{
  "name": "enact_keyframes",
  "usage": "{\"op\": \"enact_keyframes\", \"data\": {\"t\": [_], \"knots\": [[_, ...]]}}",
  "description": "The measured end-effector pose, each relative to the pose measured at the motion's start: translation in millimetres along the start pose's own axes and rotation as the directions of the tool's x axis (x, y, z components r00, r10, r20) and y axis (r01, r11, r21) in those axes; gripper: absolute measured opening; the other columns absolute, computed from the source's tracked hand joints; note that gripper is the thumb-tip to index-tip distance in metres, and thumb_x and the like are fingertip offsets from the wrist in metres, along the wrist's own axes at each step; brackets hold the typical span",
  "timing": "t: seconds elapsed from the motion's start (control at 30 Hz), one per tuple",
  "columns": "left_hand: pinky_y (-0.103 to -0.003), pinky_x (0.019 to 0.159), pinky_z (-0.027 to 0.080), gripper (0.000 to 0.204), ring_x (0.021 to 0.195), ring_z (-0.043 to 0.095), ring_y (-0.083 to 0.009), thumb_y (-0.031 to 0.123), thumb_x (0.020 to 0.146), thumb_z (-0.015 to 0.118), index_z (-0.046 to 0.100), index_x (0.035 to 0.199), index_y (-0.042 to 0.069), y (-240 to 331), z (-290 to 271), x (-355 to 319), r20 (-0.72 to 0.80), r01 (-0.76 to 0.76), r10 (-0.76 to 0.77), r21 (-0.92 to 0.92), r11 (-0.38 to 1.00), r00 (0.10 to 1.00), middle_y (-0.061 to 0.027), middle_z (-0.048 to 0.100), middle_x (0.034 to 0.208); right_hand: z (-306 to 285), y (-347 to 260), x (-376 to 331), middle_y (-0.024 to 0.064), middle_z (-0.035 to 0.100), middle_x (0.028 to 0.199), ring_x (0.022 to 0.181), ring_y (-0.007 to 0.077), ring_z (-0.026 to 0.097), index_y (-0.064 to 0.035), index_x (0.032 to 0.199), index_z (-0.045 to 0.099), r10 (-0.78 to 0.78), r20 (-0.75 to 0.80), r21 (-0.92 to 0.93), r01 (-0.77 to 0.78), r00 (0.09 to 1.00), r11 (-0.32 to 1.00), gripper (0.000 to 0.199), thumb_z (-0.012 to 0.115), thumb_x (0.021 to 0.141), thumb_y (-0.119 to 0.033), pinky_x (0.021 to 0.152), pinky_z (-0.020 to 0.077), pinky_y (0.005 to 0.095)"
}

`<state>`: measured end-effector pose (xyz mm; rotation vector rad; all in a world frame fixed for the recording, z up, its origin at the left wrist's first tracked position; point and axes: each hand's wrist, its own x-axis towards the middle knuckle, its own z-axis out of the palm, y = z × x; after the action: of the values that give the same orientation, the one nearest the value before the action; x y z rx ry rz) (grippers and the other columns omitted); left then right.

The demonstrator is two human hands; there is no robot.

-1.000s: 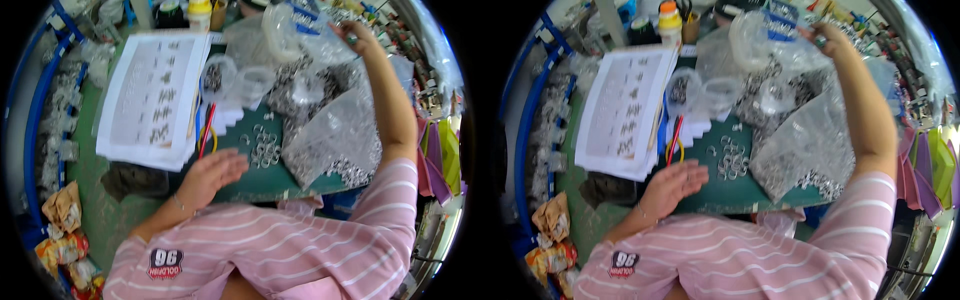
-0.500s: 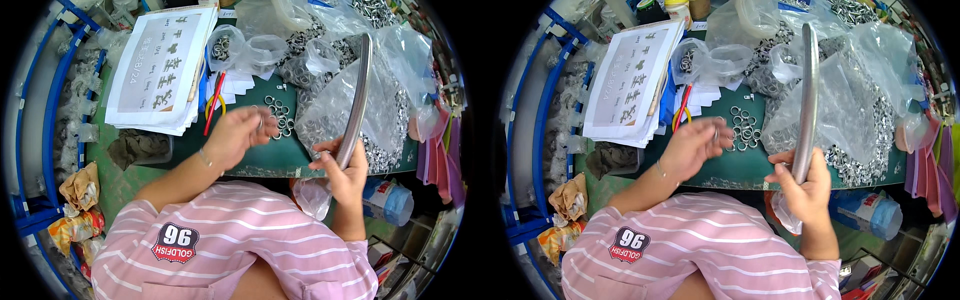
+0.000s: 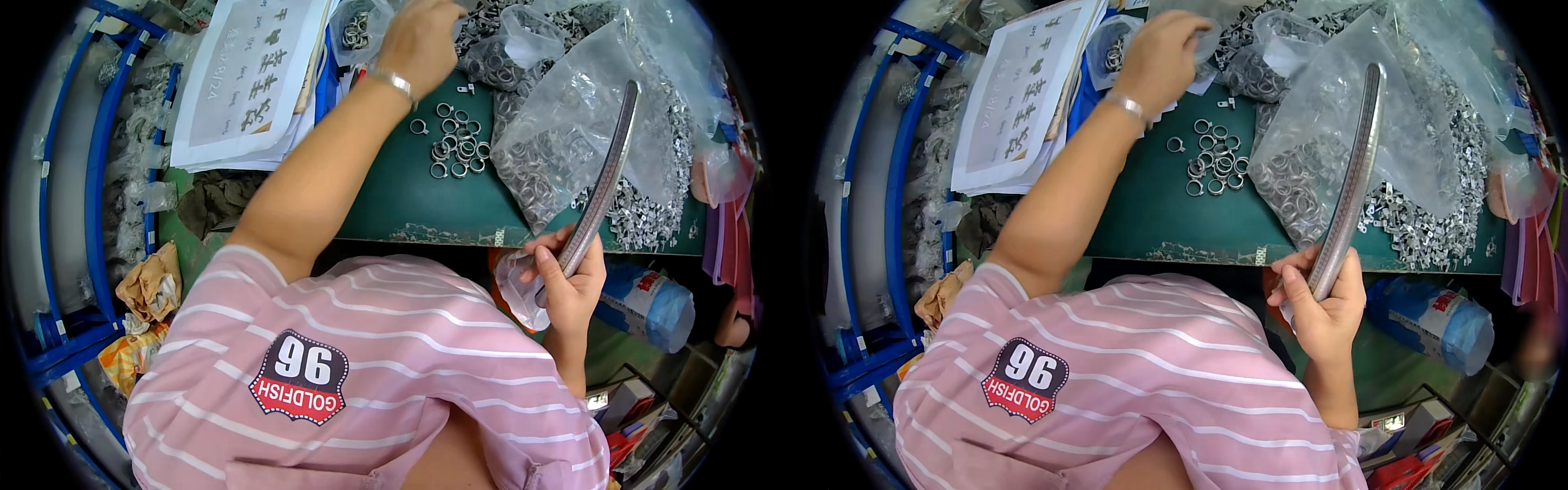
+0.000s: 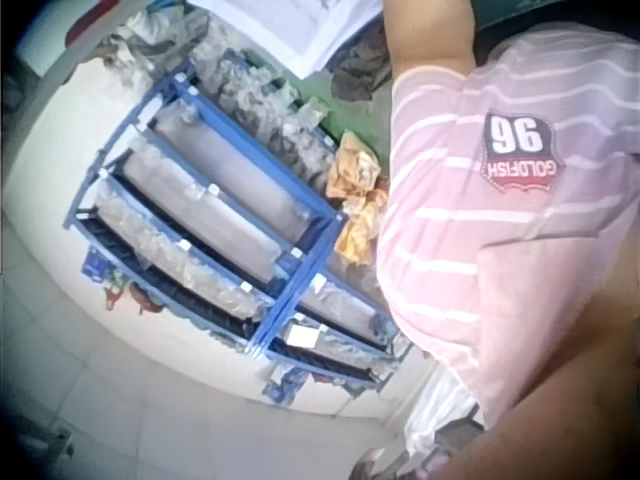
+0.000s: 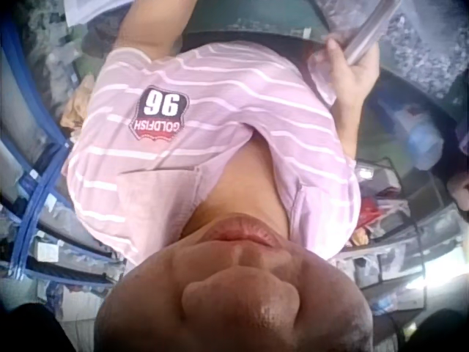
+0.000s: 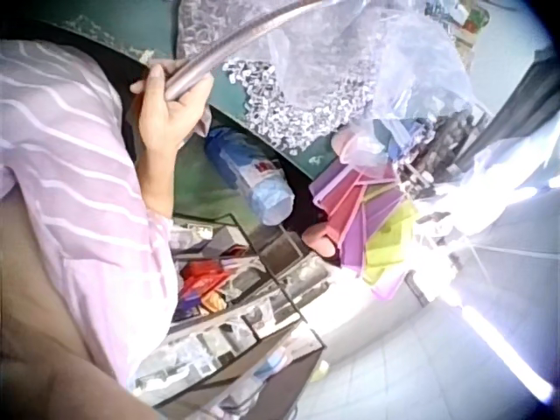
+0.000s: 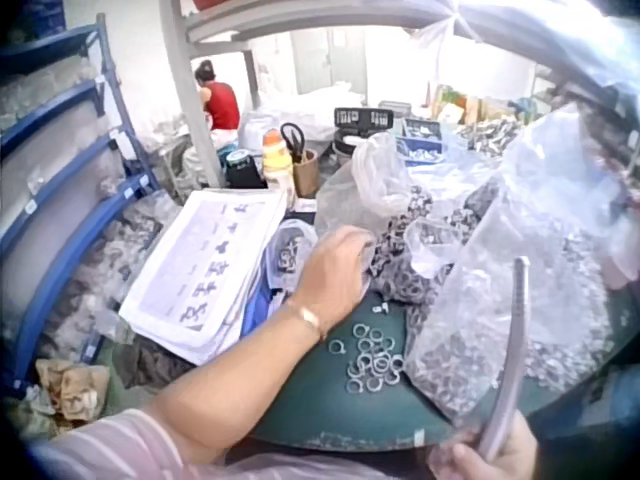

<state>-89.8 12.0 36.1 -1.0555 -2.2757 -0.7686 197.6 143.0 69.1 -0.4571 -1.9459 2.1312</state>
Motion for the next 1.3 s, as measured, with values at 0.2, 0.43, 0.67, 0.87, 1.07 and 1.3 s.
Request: {"op": "enact_keyframes", "data": {"t": [0.2,0.43,0.67,0.87,1.07,1.3], "knots": [[-0.038,0.073,0.046,0.013,0.083,0.056,-0.0325,0.004,0.074,0.063,0.061,0.087,0.003,21,-15,-98,0.435,0.205,-0.175,-0.022,0.979,0.883,-0.0138,0.055,0.088,0,24,-6,0.0137,0.060,0.082,0.058,0.0101,0.056,0.0010,0.098,0.042,0.173,0.027,-0.029,-0.172,0.985,0.985,0.020,0.055,0.082,0.006,0.049,0.0476,0.0202],[-0.030,0.067,0.047,0.018,0.074,0.058,-0.0213,0.003,0.072,0.068,0.062,0.089,0.002,20,-23,-104,0.462,0.440,-0.295,-0.243,0.865,0.837,-0.0102,0.055,0.084,11,26,-1,0.0106,0.062,0.080,0.055,0.0083,0.055,0.0001,0.094,0.045,0.236,0.103,-0.071,-0.229,0.966,0.971,0.017,0.056,0.081,0.005,0.049,0.0456,0.0210],[-0.022,0.065,0.050,0.014,0.075,0.060,-0.0121,-0.009,0.074,0.064,0.061,0.087,-0.004,36,-35,-111,0.475,0.590,-0.354,-0.694,0.412,0.806,-0.0056,0.056,0.086,12,31,-1,0.0092,0.062,0.079,0.055,0.0086,0.056,-0.0003,0.093,0.046,0.289,0.093,-0.130,-0.277,0.953,0.952,0.018,0.058,0.080,0.003,0.048,0.0456,0.0216],[-0.023,0.065,0.051,0.015,0.077,0.059,-0.0121,-0.010,0.076,0.062,0.061,0.089,-0.004,42,-39,-112,0.409,0.517,-0.338,-0.782,0.348,0.847,-0.0059,0.055,0.088,16,30,-1,0.0079,0.062,0.076,0.056,0.0082,0.057,0.0000,0.094,0.046,0.294,0.096,-0.160,-0.277,0.951,0.947,0.019,0.059,0.080,0.003,0.047,0.0459,0.0215],[-0.021,0.063,0.048,0.015,0.078,0.058,-0.0108,0.003,0.086,0.057,0.060,0.100,-0.001,41,-54,-116,0.625,0.669,-0.468,-0.737,-0.092,0.625,-0.0053,0.058,0.088,4,41,-5,0.0072,0.059,0.069,0.058,0.0104,0.055,-0.0005,0.097,0.051,0.335,0.098,-0.468,-0.254,0.937,0.846,0.022,0.063,0.080,-0.005,0.052,0.0448,0.0262],[-0.025,0.076,0.051,0.017,0.089,0.061,-0.0181,0.009,0.091,0.051,0.057,0.103,-0.001,37,-60,-129,0.746,0.616,-0.390,-0.666,-0.421,0.540,-0.0083,0.061,0.092,-3,45,-10,0.0088,0.057,0.069,0.063,0.0139,0.054,0.0000,0.105,0.055,0.376,0.152,-0.493,-0.259,0.914,0.830,0.031,0.065,0.081,-0.018,0.059,0.0442,0.0282]]}}
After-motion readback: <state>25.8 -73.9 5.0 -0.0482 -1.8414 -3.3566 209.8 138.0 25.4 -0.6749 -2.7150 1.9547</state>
